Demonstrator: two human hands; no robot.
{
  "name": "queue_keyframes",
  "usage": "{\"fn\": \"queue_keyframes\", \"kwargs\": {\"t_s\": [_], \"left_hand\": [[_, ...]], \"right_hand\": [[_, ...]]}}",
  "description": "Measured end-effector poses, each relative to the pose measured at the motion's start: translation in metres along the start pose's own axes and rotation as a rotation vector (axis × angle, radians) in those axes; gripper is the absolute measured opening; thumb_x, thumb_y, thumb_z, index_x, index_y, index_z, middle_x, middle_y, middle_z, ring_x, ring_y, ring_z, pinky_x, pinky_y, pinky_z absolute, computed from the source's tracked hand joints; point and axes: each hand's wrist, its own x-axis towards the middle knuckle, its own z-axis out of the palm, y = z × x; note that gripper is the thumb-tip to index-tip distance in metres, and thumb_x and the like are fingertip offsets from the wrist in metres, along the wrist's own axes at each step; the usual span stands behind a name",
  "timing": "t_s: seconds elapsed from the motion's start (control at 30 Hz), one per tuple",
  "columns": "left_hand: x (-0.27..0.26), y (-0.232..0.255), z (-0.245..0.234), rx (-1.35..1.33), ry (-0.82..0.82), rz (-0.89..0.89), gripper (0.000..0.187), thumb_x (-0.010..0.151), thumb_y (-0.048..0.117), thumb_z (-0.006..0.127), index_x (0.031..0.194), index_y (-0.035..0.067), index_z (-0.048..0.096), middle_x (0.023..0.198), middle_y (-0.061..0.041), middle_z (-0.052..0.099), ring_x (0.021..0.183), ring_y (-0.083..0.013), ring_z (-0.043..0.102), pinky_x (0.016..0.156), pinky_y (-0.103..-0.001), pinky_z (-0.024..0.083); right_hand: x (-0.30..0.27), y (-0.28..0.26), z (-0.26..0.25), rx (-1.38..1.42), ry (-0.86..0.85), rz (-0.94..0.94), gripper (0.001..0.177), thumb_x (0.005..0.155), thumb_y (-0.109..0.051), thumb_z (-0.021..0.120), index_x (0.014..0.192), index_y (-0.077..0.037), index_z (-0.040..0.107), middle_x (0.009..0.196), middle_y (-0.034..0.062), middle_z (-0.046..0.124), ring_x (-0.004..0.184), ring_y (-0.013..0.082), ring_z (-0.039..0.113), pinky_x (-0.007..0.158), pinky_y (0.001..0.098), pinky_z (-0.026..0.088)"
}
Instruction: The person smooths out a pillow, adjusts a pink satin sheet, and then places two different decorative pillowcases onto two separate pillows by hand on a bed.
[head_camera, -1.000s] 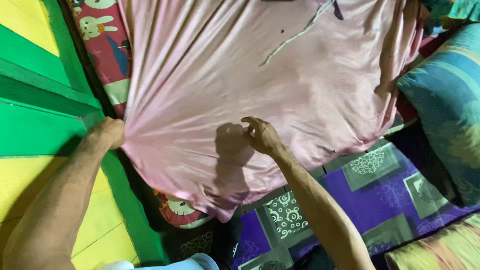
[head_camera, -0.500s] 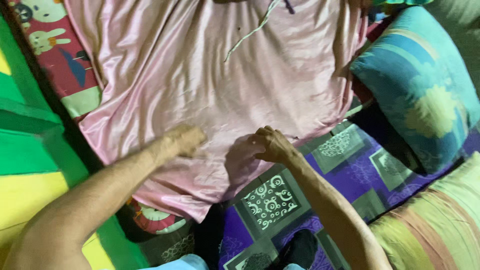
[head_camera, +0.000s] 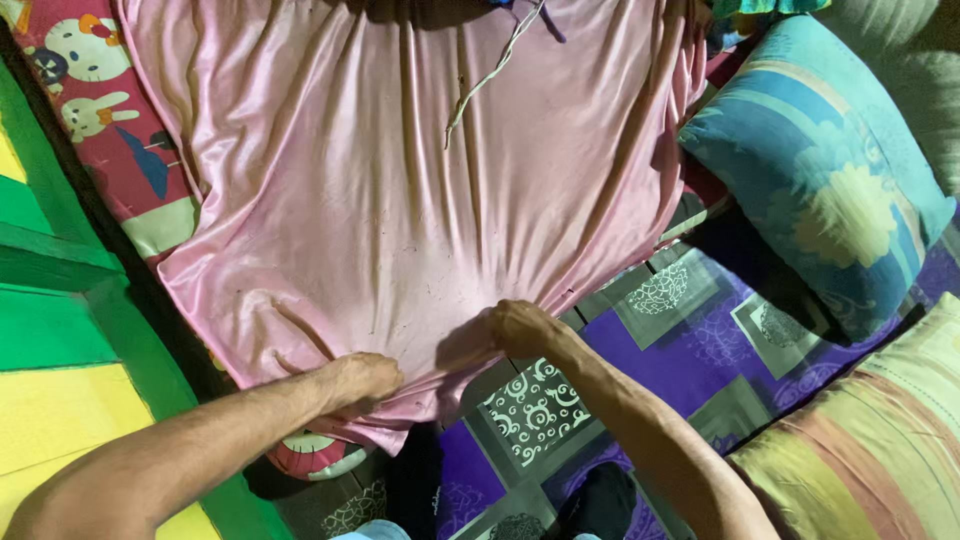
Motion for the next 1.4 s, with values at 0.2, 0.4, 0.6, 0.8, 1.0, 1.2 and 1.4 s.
{"fn": "queue_keyframes", "kwargs": {"t_s": [0.2, 0.4, 0.6, 0.8, 1.0, 1.2, 1.4], "left_hand": [[0.016, 0.003, -0.036, 0.538, 0.094, 0.181, 0.019, 0.091, 0.025, 0.072, 0.089, 0.007, 0.073, 0.075, -0.006, 0.065, 0.061, -0.0166, 0.055, 0.058, -0.035, 0.05], [-0.004, 0.015, -0.106, 0.495, 0.473, 0.2, 0.019, 0.088, 0.024, 0.071, 0.093, 0.007, 0.075, 0.091, -0.016, 0.075, 0.084, -0.0308, 0.074, 0.078, -0.045, 0.06], [-0.013, 0.04, -0.162, 0.378, 0.671, 0.242, 0.029, 0.086, 0.032, 0.071, 0.102, 0.008, 0.072, 0.099, -0.019, 0.074, 0.096, -0.0385, 0.072, 0.085, -0.051, 0.058], [0.011, 0.107, -0.212, 0.331, 0.789, 0.325, 0.028, 0.088, 0.03, 0.066, 0.103, 0.006, 0.07, 0.1, -0.019, 0.073, 0.097, -0.0396, 0.071, 0.082, -0.055, 0.057], [0.052, 0.221, -0.239, 0.346, 0.781, 0.4, 0.029, 0.088, 0.019, 0.066, 0.115, 0.008, 0.068, 0.116, -0.018, 0.07, 0.11, -0.0376, 0.068, 0.089, -0.051, 0.058], [0.097, 0.293, -0.239, 0.361, 0.822, 0.43, 0.052, 0.092, 0.019, 0.066, 0.142, 0.014, 0.053, 0.135, -0.017, 0.056, 0.122, -0.0337, 0.056, 0.098, -0.058, 0.051], [0.088, 0.297, -0.236, 0.44, 0.849, 0.42, 0.067, 0.086, 0.042, 0.074, 0.144, 0.018, 0.05, 0.14, -0.016, 0.049, 0.126, -0.0354, 0.049, 0.097, -0.057, 0.048]], "right_hand": [[0.011, -0.01, -0.017, 0.113, -0.084, 0.027, 0.014, 0.096, -0.014, 0.063, 0.091, -0.007, 0.075, 0.088, 0.0084, 0.073, 0.072, 0.0191, 0.068, 0.064, 0.0346, 0.06], [0.008, 0.002, -0.046, 0.262, 0.183, 0.026, 0.015, 0.097, -0.012, 0.06, 0.095, -0.006, 0.074, 0.087, 0.0104, 0.075, 0.066, 0.0191, 0.07, 0.06, 0.0332, 0.062], [-0.001, 0.049, -0.077, 0.329, 0.258, 0.052, 0.018, 0.094, -0.017, 0.068, 0.108, -0.006, 0.072, 0.102, 0.0115, 0.075, 0.077, 0.0213, 0.074, 0.068, 0.0357, 0.064], [-0.033, 0.101, -0.127, 0.209, 0.23, 0.337, 0.025, 0.094, -0.026, 0.07, 0.113, -0.01, 0.071, 0.104, 0.0115, 0.075, 0.089, 0.0251, 0.074, 0.077, 0.0402, 0.063], [-0.077, 0.172, -0.146, 0.011, 0.443, 0.526, 0.031, 0.09, -0.029, 0.069, 0.117, -0.013, 0.071, 0.105, 0.0193, 0.072, 0.096, 0.0375, 0.07, 0.083, 0.0495, 0.057], [-0.088, 0.215, -0.127, 0.243, 0.759, 0.791, 0.025, 0.089, -0.024, 0.074, 0.109, -0.009, 0.071, 0.098, 0.0214, 0.072, 0.093, 0.0407, 0.068, 0.083, 0.0513, 0.053], [-0.086, 0.239, -0.092, 0.433, 0.878, 0.815, 0.023, 0.088, -0.016, 0.071, 0.109, -0.007, 0.071, 0.095, 0.0219, 0.073, 0.085, 0.0348, 0.073, 0.077, 0.0466, 0.058]]}}
